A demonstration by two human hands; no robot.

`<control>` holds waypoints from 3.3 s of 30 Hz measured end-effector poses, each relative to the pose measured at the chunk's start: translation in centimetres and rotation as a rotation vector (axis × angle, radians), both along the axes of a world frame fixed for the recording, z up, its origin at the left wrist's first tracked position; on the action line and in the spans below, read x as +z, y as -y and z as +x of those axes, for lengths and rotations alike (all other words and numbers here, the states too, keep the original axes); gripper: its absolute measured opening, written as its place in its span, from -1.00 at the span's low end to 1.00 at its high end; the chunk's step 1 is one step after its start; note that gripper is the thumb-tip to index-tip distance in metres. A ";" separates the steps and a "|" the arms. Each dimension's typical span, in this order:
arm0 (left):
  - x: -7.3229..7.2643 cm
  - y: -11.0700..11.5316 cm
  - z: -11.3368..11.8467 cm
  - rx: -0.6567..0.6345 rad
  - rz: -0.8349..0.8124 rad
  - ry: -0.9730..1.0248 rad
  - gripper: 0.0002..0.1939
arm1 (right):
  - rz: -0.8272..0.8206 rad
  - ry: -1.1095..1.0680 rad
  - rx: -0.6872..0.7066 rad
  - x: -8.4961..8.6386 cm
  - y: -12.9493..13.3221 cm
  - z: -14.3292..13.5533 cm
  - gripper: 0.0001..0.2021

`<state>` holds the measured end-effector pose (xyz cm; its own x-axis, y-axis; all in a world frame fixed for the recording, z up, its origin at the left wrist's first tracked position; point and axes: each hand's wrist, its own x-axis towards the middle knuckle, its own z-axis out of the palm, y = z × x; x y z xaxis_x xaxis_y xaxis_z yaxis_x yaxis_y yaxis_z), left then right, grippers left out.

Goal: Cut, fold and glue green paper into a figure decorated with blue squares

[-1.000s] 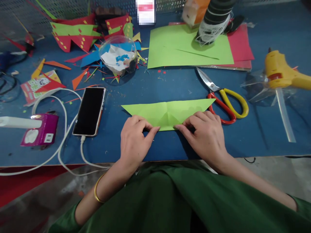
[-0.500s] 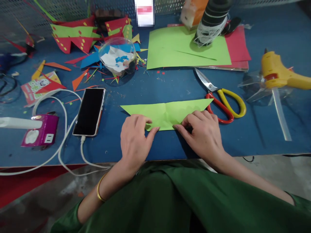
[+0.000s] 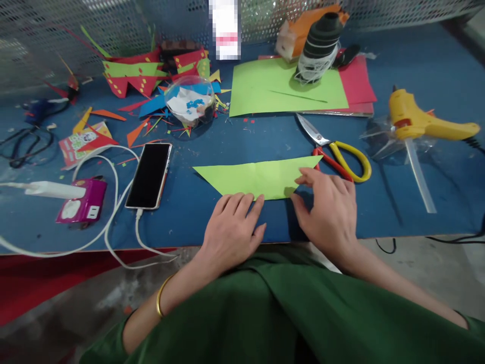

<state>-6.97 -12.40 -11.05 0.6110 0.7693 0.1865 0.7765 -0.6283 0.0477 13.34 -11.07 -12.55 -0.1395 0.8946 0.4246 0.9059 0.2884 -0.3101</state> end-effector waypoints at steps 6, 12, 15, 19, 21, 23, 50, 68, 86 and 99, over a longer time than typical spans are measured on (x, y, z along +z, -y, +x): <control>-0.5 0.3 0.3 0.003 0.052 -0.016 -0.59 | 0.056 0.182 0.462 -0.9 2.4 -1.7 -0.58; -0.6 1.1 0.0 0.067 0.088 -0.005 -0.57 | 0.079 0.350 0.451 -1.1 2.9 -1.8 -0.51; -0.4 1.4 -0.9 0.111 0.110 -0.019 -0.57 | 0.063 0.404 0.445 -0.4 2.8 -1.2 -0.50; -0.3 1.9 -2.5 0.148 0.116 -0.042 -0.57 | 0.055 0.456 0.414 0.0 3.0 -0.1 -0.50; -0.3 2.1 -2.9 0.156 0.109 -0.040 -0.55 | 0.065 0.462 0.398 -0.1 3.2 0.1 -0.48; -0.3 2.2 -3.0 0.172 0.096 -0.022 -0.54 | 0.082 0.456 0.386 -0.3 3.4 0.1 -0.47; -0.6 2.6 -3.4 0.250 0.035 0.327 -0.66 | 0.143 0.576 0.478 1.5 0.0 0.8 -0.69; 3.6 -5.3 3.0 0.996 -1.260 1.964 -0.94 | 0.471 0.444 0.402 3.4 -4.4 1.1 -0.73; 3.5 -12.1 2.6 0.763 -0.960 2.147 -0.78 | -0.393 -0.117 -0.236 0.7 -6.3 6.4 -0.51; 3.1 -11.6 2.7 0.718 -0.904 2.186 -0.69 | -0.474 -1.612 -0.031 3.8 -9.5 -2.3 -0.41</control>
